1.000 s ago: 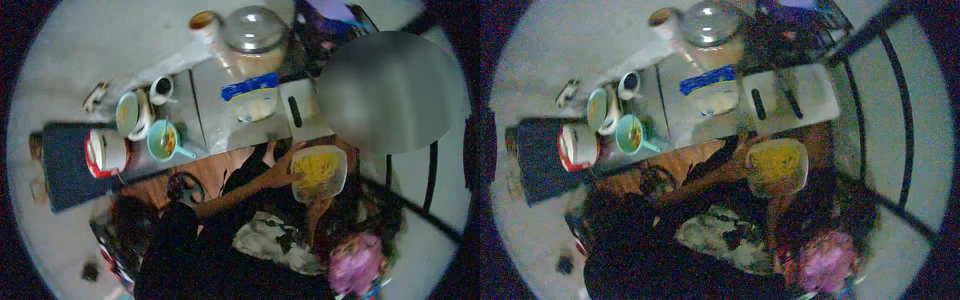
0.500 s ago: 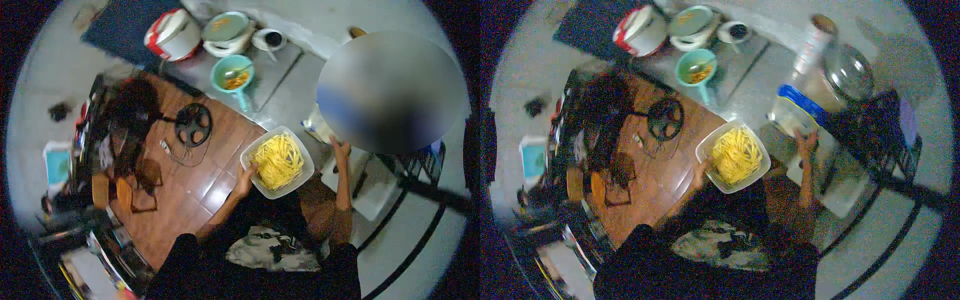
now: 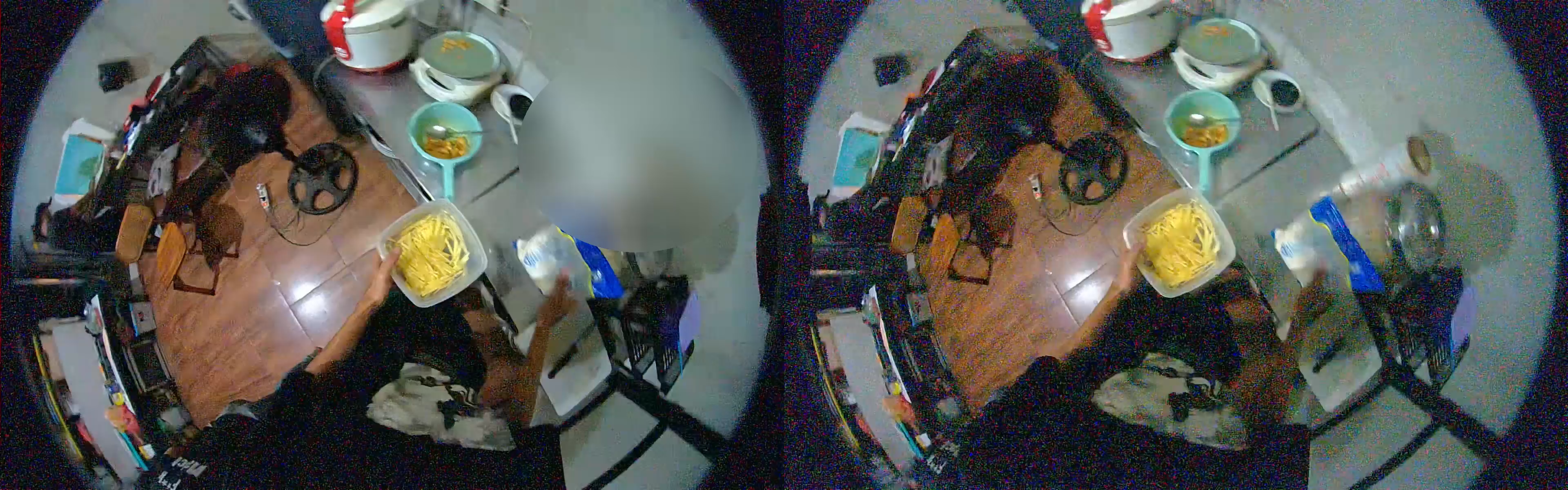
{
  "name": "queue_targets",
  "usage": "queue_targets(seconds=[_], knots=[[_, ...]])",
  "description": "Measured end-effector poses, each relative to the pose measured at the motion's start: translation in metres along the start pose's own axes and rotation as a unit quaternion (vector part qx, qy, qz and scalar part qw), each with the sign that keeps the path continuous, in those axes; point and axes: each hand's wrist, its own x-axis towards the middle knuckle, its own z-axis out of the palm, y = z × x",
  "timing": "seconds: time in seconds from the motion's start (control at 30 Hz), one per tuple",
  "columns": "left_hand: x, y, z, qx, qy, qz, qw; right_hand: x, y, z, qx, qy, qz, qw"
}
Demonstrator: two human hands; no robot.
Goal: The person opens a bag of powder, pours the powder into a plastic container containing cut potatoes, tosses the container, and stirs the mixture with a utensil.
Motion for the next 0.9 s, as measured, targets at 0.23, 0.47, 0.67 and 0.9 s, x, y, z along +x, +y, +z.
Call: queue_targets(seconds=[0.23, 0.47, 0.67, 0.9], knots=[[-0.005, 0.071, 0.014, 0.228, -0.068, 0.147, 0.96, -0.007, 0.014, -0.119, 0.158, 0.07, 0.089, 0.981], [-0.014, 0.13, -0.012, 0.075, -0.11, 0.142, 0.981, 0.039, -0.014, -0.213, 0.315, 0.046, 0.19, 0.929], [-0.019, 0.178, -0.07, 0.003, 0.083, 0.085, 0.993, 0.187, -0.085, -0.282, 0.378, -0.056, 0.286, 0.879], [-0.061, 0.183, -0.143, -0.05, 0.338, 0.174, 0.923, 0.313, -0.261, -0.295, 0.509, -0.148, 0.289, 0.797]])
